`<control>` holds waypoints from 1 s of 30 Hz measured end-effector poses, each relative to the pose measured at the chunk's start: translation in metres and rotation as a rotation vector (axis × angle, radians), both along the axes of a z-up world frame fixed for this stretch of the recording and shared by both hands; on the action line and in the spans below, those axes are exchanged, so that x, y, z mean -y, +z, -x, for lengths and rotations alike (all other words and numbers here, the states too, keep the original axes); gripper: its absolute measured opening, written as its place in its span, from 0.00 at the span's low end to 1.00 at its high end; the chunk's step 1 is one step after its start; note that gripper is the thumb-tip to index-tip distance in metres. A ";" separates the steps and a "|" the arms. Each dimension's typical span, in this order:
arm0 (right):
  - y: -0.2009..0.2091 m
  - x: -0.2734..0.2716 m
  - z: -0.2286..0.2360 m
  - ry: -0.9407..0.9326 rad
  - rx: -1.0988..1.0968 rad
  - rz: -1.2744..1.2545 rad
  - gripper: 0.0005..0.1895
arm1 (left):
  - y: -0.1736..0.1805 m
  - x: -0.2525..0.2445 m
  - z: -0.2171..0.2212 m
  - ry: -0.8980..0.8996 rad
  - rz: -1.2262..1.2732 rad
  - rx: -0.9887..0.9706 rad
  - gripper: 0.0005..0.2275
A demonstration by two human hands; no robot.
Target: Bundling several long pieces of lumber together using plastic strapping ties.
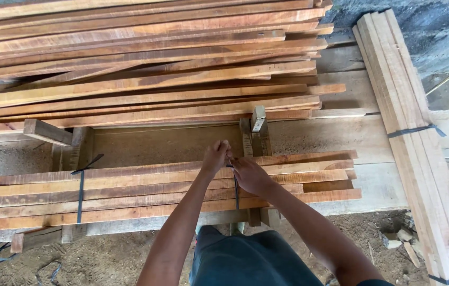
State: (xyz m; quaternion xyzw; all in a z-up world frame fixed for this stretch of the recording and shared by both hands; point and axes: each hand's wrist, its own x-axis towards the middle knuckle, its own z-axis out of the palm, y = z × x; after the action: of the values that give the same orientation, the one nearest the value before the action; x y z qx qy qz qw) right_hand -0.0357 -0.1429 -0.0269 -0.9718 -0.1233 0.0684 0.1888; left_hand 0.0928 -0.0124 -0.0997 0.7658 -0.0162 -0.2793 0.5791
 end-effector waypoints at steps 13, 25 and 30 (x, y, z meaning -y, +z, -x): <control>0.040 -0.007 0.002 -0.044 -0.110 -0.043 0.20 | 0.079 -0.037 0.043 -0.348 -0.372 0.166 0.26; 0.029 -0.005 0.002 -0.070 -0.059 -0.126 0.17 | 0.021 -0.019 0.053 -0.191 -0.640 0.579 0.19; 0.042 -0.007 0.000 -0.136 -0.118 -0.264 0.18 | 0.024 0.000 0.050 -0.124 -0.700 0.472 0.21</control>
State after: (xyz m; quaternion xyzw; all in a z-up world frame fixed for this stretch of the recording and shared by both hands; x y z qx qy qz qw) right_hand -0.0356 -0.1360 0.0155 -0.9390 -0.0537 0.0956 0.3260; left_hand 0.0432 -0.0121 -0.0760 0.9566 -0.0987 -0.1196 0.2469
